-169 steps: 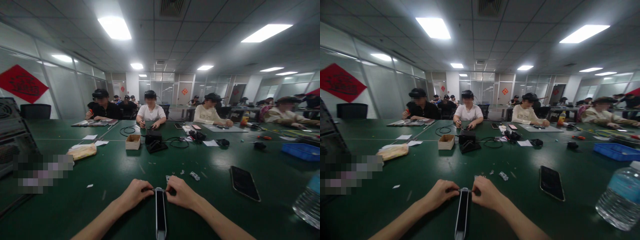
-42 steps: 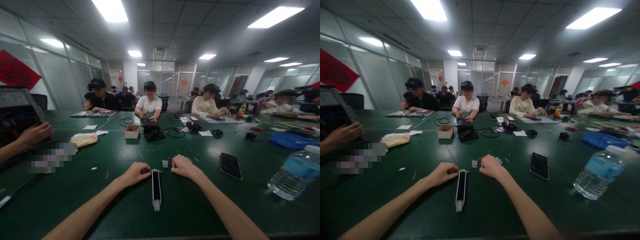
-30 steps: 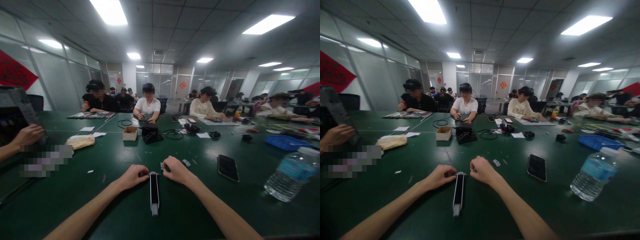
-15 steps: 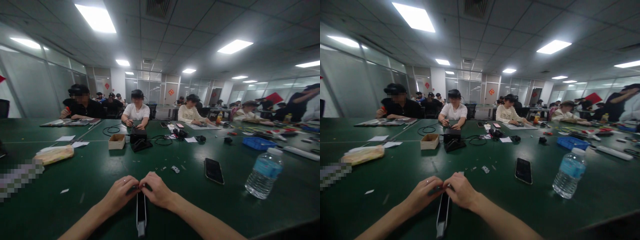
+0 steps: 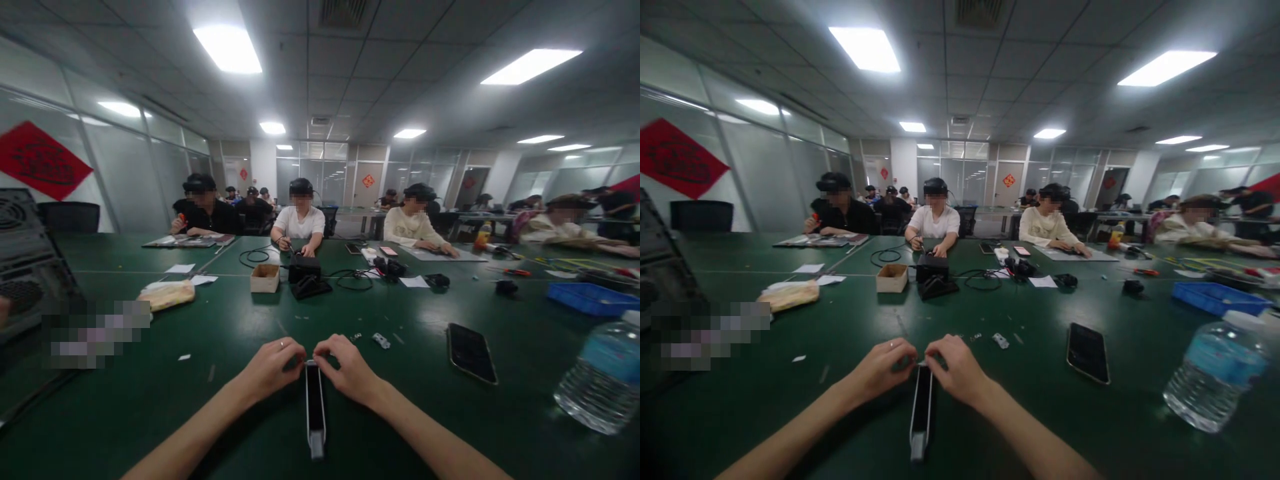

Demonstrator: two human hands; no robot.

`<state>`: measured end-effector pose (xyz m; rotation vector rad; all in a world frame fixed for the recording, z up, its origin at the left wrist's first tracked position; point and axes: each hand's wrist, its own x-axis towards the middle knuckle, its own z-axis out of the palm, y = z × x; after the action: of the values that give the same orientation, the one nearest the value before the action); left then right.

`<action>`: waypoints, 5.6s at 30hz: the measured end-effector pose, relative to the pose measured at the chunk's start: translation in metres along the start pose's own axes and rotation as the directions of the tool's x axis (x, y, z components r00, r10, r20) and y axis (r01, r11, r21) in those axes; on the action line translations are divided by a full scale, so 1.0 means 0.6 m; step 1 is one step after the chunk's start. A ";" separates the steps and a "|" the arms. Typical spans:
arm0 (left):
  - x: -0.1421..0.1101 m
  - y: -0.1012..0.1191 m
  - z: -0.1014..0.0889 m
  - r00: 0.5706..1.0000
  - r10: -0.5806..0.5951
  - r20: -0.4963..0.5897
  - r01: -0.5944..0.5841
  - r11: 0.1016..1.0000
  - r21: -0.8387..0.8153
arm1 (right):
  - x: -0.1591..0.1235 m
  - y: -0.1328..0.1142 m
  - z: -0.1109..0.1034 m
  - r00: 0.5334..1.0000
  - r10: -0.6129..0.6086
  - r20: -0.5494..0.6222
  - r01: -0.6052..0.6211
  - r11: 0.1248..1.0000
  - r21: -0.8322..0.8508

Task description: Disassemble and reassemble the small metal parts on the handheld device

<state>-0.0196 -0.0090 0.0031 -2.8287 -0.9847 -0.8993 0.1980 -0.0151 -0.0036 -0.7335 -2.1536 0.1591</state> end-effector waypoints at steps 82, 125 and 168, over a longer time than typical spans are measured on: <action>0.006 0.009 -0.022 0.932 -0.194 0.307 0.209 0.978 -0.014 | -0.002 0.071 -0.038 0.921 0.251 0.299 -0.070 0.860 -0.505; 0.009 -0.013 -0.023 0.760 -0.497 0.420 0.587 0.802 -0.114 | 0.008 0.009 -0.047 0.840 0.224 0.494 -0.081 0.952 -0.295; 0.004 0.006 -0.018 0.834 -0.309 0.458 0.402 0.908 -0.120 | 0.000 0.014 -0.041 0.875 0.170 0.453 -0.079 0.974 -0.212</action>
<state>-0.0219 -0.0125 0.0141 -3.1623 -1.6050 -0.3996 0.2202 -0.0115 0.0096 -1.0295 -2.6081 0.2223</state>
